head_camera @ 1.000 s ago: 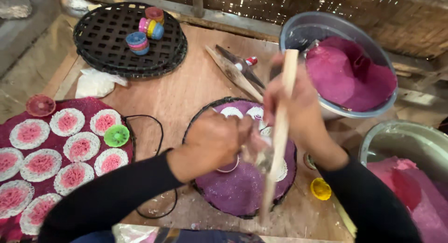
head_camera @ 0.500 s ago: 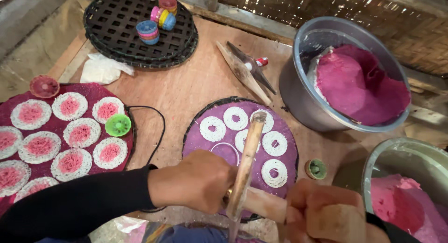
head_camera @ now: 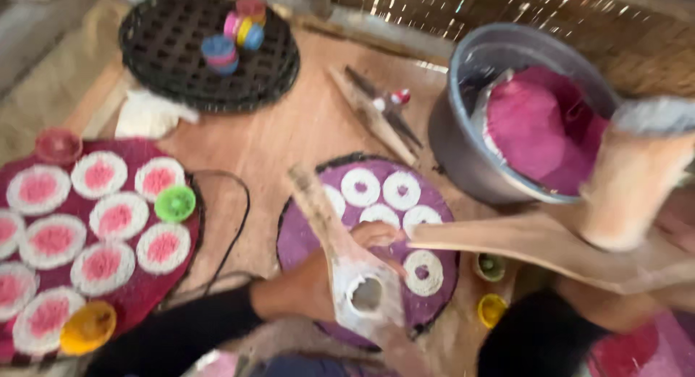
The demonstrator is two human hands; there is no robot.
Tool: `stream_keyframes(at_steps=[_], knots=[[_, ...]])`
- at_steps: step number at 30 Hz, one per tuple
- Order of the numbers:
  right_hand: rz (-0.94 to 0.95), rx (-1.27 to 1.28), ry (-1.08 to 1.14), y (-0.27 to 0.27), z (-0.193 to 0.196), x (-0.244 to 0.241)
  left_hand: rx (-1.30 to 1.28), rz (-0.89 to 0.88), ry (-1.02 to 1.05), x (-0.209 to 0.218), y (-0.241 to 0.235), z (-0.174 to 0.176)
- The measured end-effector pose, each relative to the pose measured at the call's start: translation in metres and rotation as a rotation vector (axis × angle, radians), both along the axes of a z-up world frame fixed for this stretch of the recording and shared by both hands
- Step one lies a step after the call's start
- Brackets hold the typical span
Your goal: The person shapes and treats colorful dough using wooden tools, transfers items between containers, and applies a white substance to circular dough pieces on a purple work surface.
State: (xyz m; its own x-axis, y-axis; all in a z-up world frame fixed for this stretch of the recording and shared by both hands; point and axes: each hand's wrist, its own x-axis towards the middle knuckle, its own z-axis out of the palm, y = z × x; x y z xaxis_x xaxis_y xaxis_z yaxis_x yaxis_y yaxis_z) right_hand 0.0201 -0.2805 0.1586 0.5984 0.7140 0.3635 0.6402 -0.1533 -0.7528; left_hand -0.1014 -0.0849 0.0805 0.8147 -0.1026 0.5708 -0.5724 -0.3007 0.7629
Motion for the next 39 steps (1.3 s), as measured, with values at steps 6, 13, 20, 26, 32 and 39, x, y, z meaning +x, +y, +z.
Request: stream_keyframes(at_steps=[6, 13, 20, 26, 32, 39], knots=[[0.132, 0.127, -0.059, 0.065, 0.014, 0.044, -0.114, 0.379, -0.546, 0.027, -0.019, 0.018], [-0.326, -0.360, -0.409, 0.011, -0.015, 0.193, -0.031, 0.588, -0.767, 0.001, 0.016, 0.024], [-0.383, -1.252, -0.198, -0.045, -0.102, 0.327, 0.240, 0.664, -0.810, 0.035, 0.049, -0.003], [-0.401, -1.169, -0.693, -0.040, -0.105, 0.372, 0.247, 0.678, -0.712, 0.052, 0.061, -0.036], [-0.345, -1.207, -1.275, 0.019, -0.103, 0.414, 0.191, 0.754, -0.558, 0.058, 0.067, -0.070], [-0.094, -1.367, -1.266, 0.009, -0.091, 0.375, 0.379, 0.686, -0.517, 0.052, 0.063, -0.087]])
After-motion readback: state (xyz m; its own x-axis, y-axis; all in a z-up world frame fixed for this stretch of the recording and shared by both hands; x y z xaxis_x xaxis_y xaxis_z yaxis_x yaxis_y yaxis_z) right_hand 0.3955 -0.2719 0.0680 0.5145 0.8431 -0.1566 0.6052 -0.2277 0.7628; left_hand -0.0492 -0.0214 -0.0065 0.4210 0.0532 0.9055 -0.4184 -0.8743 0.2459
